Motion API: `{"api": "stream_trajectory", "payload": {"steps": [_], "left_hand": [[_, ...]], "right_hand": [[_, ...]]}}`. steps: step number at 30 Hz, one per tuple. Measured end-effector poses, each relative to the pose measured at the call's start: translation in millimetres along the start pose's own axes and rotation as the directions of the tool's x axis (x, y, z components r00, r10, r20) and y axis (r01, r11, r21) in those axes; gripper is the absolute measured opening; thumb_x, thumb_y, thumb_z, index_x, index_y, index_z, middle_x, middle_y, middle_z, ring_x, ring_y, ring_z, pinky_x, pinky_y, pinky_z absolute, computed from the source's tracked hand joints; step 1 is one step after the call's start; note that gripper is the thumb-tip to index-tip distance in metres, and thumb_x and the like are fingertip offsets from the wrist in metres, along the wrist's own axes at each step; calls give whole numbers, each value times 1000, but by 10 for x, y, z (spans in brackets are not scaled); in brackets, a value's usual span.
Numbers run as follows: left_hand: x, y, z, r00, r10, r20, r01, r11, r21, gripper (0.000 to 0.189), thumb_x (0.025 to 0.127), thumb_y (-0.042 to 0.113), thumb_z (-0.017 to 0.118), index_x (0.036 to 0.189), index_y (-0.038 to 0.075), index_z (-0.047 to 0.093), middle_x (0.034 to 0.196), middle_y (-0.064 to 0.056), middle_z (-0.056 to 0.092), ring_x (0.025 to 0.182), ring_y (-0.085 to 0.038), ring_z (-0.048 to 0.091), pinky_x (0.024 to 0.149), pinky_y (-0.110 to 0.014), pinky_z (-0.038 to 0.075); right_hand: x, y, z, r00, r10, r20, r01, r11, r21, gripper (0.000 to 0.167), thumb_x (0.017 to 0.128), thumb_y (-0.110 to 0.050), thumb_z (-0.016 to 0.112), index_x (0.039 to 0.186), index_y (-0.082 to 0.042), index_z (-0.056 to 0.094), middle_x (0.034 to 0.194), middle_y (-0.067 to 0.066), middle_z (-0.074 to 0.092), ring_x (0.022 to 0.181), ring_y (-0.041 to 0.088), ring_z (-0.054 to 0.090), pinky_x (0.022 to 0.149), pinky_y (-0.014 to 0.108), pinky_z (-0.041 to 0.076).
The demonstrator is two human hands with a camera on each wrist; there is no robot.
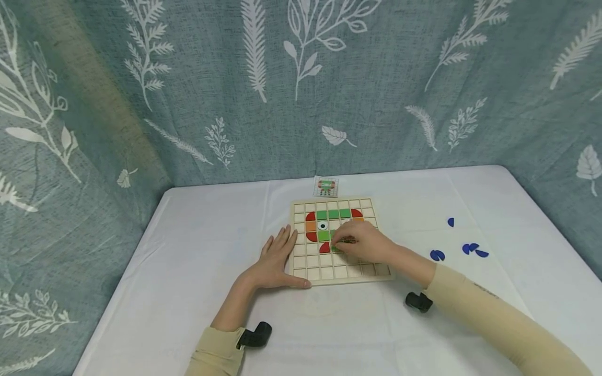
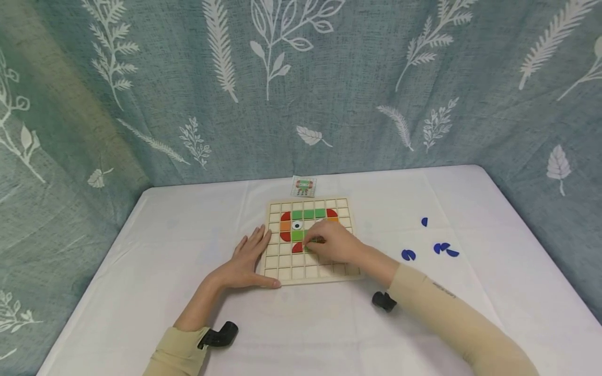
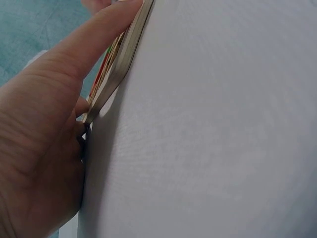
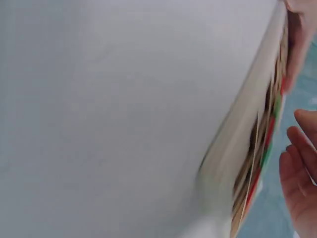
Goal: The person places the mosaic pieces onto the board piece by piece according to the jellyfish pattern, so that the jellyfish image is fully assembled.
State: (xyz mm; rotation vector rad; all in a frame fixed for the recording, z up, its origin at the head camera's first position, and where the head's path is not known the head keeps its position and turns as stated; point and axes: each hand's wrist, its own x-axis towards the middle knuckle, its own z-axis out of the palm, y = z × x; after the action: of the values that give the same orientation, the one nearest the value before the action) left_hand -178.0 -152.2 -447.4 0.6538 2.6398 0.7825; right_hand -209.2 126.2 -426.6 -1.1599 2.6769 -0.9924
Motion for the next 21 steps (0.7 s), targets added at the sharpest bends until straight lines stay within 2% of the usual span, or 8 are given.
{"api": "stream_trajectory", "payload": {"steps": [4,9,13,16,18,21], "left_hand": [[8,-8,11,1000,2,-1,-2,1000,1,126,70,55,82,156,3,5,162,-14,-5,149,-26,-9,117,-48,-6],[6,-8,11,1000,-3,-3,3,1000,-4,127,70,55,82,156,4,5,163,-14,-5,149,-26,-8,117,-48,-6],[1,-15,8,1000,-13,4,13,1000,1,127,70,56,81,156,4,4,163,-13,-6,149,-26,-8,117,-47,-7],[-1,-15,7,1000,-22,8,22,1000,7,128,70,57,81,157,5,4,163,-13,-7,149,-25,-8,117,-46,-7],[2,-13,10,1000,-17,7,17,1000,1,127,70,57,81,156,4,4,163,-13,-6,149,-26,-8,117,-47,-7],[12,-1,14,1000,-14,10,14,1000,1,127,70,57,81,157,4,4,163,-13,-6,149,-25,-8,117,-47,-6]], "right_hand": [[-290,151,-218,992,95,-81,-95,995,0,9,91,-7,68,96,-12,75,98,-2,70,94,19,64,79,34,54],[-785,481,-595,957,223,-186,-241,967,-84,13,90,-1,66,101,-5,73,104,11,69,98,29,64,78,40,56],[-1151,723,-903,929,319,-188,-347,928,-139,25,90,7,58,111,0,69,118,24,62,107,42,58,84,52,52],[-1327,848,-1048,909,382,-166,-407,900,-158,31,89,9,54,117,3,65,125,30,56,114,49,52,89,59,47],[-1396,908,-1097,899,409,-156,-431,889,-155,31,90,8,53,119,4,64,126,30,55,117,50,50,91,60,45],[-1442,965,-1114,889,425,-172,-448,883,-137,25,92,5,58,115,6,65,117,28,60,110,47,56,90,57,48]]}}
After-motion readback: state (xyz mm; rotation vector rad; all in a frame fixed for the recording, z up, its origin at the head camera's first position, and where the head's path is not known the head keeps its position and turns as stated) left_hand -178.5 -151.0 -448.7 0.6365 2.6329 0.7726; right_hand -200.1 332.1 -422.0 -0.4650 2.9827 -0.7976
